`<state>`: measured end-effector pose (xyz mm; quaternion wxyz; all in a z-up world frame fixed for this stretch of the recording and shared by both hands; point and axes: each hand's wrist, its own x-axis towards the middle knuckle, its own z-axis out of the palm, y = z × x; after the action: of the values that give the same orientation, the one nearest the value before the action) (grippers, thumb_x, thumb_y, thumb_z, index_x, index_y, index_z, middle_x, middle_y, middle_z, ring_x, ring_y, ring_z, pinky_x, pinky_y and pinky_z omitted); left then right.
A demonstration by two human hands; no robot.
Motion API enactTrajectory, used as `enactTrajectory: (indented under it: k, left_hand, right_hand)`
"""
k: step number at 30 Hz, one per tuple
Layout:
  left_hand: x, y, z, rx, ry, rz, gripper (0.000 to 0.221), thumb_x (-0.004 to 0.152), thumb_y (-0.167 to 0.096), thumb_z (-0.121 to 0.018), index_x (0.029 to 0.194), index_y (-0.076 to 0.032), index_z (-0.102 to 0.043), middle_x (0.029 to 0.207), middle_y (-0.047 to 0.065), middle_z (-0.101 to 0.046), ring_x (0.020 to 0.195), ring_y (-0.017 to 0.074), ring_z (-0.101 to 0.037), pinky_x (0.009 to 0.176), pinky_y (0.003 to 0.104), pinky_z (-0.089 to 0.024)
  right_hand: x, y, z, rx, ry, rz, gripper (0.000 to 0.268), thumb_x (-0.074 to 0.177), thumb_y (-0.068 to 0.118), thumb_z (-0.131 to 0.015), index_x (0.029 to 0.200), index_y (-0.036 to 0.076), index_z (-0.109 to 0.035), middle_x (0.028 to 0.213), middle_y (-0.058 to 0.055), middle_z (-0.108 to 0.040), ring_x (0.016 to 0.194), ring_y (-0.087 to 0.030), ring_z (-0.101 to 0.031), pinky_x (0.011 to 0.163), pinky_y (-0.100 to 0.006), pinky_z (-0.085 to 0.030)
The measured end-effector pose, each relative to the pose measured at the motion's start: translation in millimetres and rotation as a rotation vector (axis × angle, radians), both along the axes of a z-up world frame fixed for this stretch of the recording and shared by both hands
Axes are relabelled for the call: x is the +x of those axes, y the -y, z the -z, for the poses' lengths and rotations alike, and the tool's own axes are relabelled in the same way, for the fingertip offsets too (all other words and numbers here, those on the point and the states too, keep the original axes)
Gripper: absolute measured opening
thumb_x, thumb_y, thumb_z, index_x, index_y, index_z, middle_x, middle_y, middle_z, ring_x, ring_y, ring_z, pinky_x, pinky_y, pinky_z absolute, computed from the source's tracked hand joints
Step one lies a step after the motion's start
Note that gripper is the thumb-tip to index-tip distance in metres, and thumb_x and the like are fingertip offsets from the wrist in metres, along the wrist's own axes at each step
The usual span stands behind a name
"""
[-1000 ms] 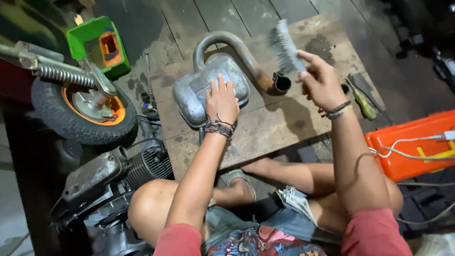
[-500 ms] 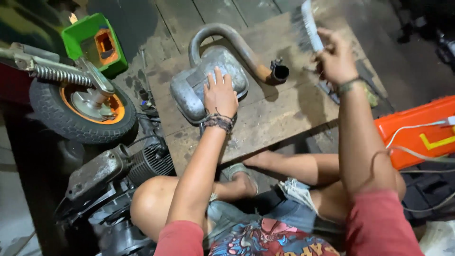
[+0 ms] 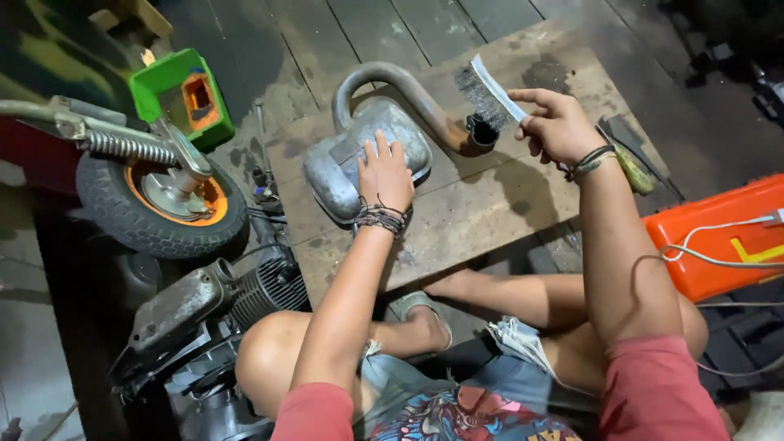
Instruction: Cleaning a motorcycle exhaust pipe using a wire brush and a scraper to remove dirt and carbon buildup.
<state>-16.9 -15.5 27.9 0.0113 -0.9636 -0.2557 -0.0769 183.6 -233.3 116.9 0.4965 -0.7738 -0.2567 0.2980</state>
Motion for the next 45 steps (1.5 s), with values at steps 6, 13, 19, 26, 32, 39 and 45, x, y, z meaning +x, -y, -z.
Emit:
enactTrajectory:
  k: [6, 13, 19, 26, 32, 39, 45]
  left_hand:
    - [-0.9, 6.6, -3.1, 0.0, 0.002, -0.024, 0.058, 0.083, -0.033, -0.083, 0.124, -0.004, -0.054, 0.151, 0.025, -0.048, 0.138, 0.0434, -0.048, 0.107, 0.057, -0.048]
    - [-0.2, 1.8, -6.3, -0.059, 0.006, -0.011, 0.056, 0.082, -0.031, -0.083, 0.122, -0.004, -0.055, 0.15, 0.025, -0.049, 0.137, 0.044, -0.049, 0.106, 0.057, -0.049]
    - [-2.2, 5.3, -6.7, -0.023, 0.008, -0.015, 0.057, 0.082, -0.032, -0.083, 0.123, -0.004, -0.054, 0.15, 0.024, -0.049, 0.138, 0.0434, -0.048, 0.107, 0.057, -0.048]
    - [-2.2, 1.6, -5.6, -0.037, 0.027, -0.005, 0.055, 0.083, -0.03, -0.083, 0.123, -0.005, -0.055, 0.149, 0.024, -0.05, 0.137, 0.0434, -0.049, 0.106, 0.057, -0.05]
    - [-2.9, 8.4, -7.4, -0.047, 0.016, -0.017, 0.057, 0.084, -0.03, -0.083, 0.126, -0.004, -0.056, 0.15, 0.025, -0.05, 0.138, 0.0437, -0.049, 0.106, 0.057, -0.049]
    - [2.9, 4.7, -9.3, -0.063, -0.009, -0.048, 0.057, 0.083, -0.032, -0.081, 0.126, -0.006, -0.055, 0.153, 0.023, -0.048, 0.14, 0.0425, -0.048, 0.11, 0.058, -0.046]
    - [-3.2, 8.0, -22.3, -0.104, -0.01, -0.027, 0.052, 0.087, -0.029, -0.081, 0.125, -0.003, -0.055, 0.152, 0.028, -0.047, 0.139, 0.0445, -0.048, 0.109, 0.059, -0.046]
  right_hand:
    - [-8.5, 18.3, 32.2, 0.229, -0.518, 0.145, 0.052, 0.1, 0.008, -0.049, 0.151, 0.022, -0.05, 0.089, -0.008, -0.068, 0.06, -0.012, -0.06, 0.041, -0.024, -0.053]
    - [-1.0, 60.7, 116.6, 0.263, -0.471, 0.411, 0.053, 0.107, 0.013, -0.049, 0.158, 0.024, -0.037, 0.096, -0.007, -0.068, 0.064, -0.013, -0.063, 0.047, -0.029, -0.058]
    - [-34.2, 25.5, 168.4, -0.187, 0.127, 0.289, 0.044, 0.091, 0.014, -0.072, 0.135, 0.019, -0.069, 0.098, -0.019, -0.071, 0.09, -0.034, -0.072, 0.075, -0.048, -0.059]
    - [-15.4, 35.8, 156.5, -0.591, 0.747, 0.15, 0.036, 0.089, 0.036, -0.074, 0.123, 0.023, -0.074, 0.097, -0.007, -0.061, 0.099, -0.032, -0.064, 0.08, -0.048, -0.057]
    - [38.1, 40.9, 153.8, -0.739, 1.297, 0.14, 0.019, 0.084, 0.02, -0.072, 0.102, 0.016, -0.078, 0.093, -0.009, -0.058, 0.101, -0.031, -0.053, 0.084, -0.046, -0.042]
    - [51.7, 24.1, 145.0, -0.962, 1.299, 0.026, 0.026, 0.096, 0.02, -0.054, 0.097, 0.015, -0.079, 0.096, -0.009, -0.071, 0.104, -0.031, -0.054, 0.082, -0.046, -0.037]
    - [64.9, 26.6, 168.5, -0.932, 1.299, 0.027, 0.024, 0.096, 0.02, -0.055, 0.097, 0.014, -0.078, 0.096, -0.012, -0.069, 0.104, -0.033, -0.052, 0.082, -0.047, -0.036]
